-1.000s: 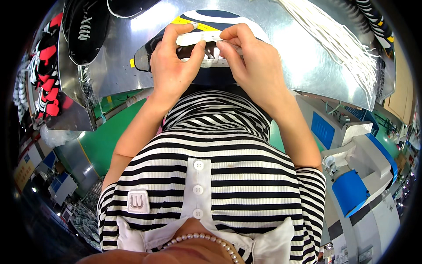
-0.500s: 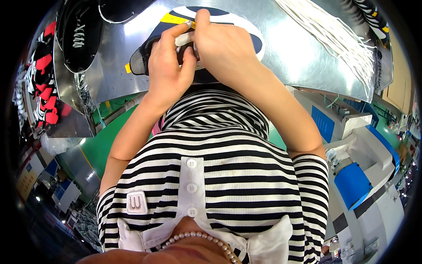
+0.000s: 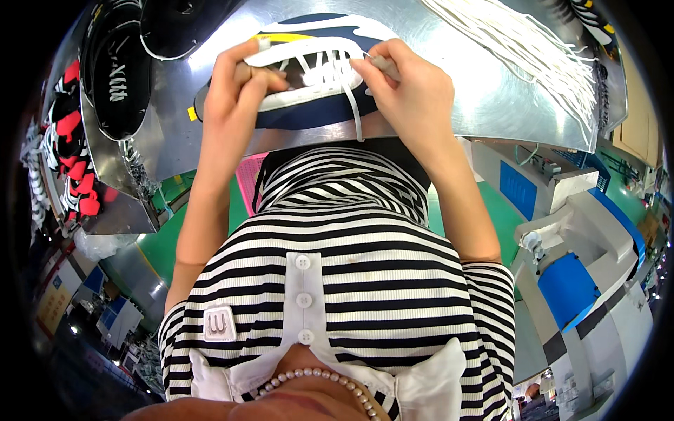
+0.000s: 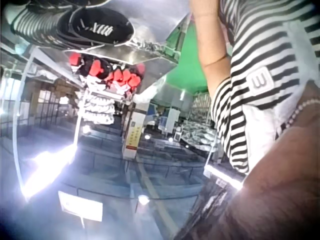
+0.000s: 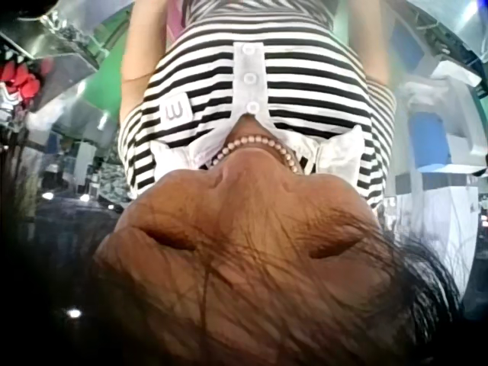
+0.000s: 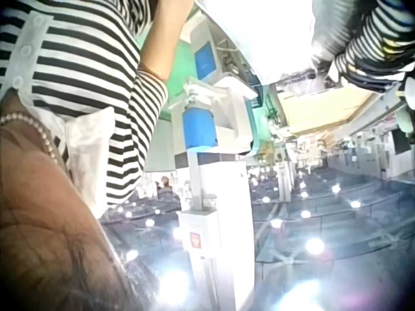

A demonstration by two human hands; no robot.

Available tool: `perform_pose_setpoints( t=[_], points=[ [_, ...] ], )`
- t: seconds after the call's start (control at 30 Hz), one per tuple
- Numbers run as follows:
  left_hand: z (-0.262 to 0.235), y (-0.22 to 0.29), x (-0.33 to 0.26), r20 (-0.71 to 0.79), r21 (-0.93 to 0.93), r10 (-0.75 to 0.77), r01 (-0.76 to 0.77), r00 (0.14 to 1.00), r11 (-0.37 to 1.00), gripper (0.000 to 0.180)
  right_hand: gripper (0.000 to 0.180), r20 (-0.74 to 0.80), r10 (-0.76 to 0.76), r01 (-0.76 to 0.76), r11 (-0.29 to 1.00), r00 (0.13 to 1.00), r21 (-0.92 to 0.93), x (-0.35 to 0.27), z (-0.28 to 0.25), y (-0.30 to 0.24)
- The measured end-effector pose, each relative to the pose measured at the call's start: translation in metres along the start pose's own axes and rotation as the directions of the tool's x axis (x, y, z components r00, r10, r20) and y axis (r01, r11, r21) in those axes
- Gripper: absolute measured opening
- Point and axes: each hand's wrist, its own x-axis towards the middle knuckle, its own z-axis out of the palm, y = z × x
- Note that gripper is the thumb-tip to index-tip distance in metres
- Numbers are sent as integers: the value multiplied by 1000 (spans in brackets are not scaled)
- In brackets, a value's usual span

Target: The person laces a blue and yellow shoe by threading a white lace through the eyelets one at a time and then places the laced shoe on top of a stack of black shoes.

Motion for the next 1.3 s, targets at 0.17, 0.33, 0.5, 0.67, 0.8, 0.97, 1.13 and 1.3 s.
perform_pose_setpoints(
  t=[0.17, 0.33, 0.5, 0.67, 0.8, 0.97, 1.13, 1.3],
  points=[
    [4, 11, -33, 120, 498, 336, -349, 934, 794, 43, 23, 277, 9, 5, 999, 961, -47, -26, -4, -15],
    [24, 3, -7, 90, 640, 361, -331, 928, 694, 26, 12, 184, -166, 177, 983, 969, -45, -34, -23, -27],
    [21, -4, 9, 97, 609, 375, -353, 922, 711, 21, 21, 536, -454, 491, 867, 712, 83, -69, -39, -22],
    [20, 5, 12, 109, 503, 438, -429, 892, 750, 19, 18, 423, -120, -131, 845, 898, 518, -54, -37, -5],
    [24, 21, 0, 159, 427, 539, -550, 827, 718, 19, 19, 284, 159, -308, 723, 945, 619, -19, -15, -7],
    [21, 35, -2, 177, 416, 606, -617, 776, 668, 24, 16, 241, 128, -267, 625, 962, 734, -9, -4, -24],
    [20, 44, -6, 196, 492, 638, -638, 744, 593, 26, 9, 379, 106, -373, 540, 919, 754, -26, -16, -26],
    [14, 37, 4, 156, 483, 545, -545, 824, 685, 25, 12, 646, -94, -301, 828, 757, 473, -62, -29, -16]
  ],
)
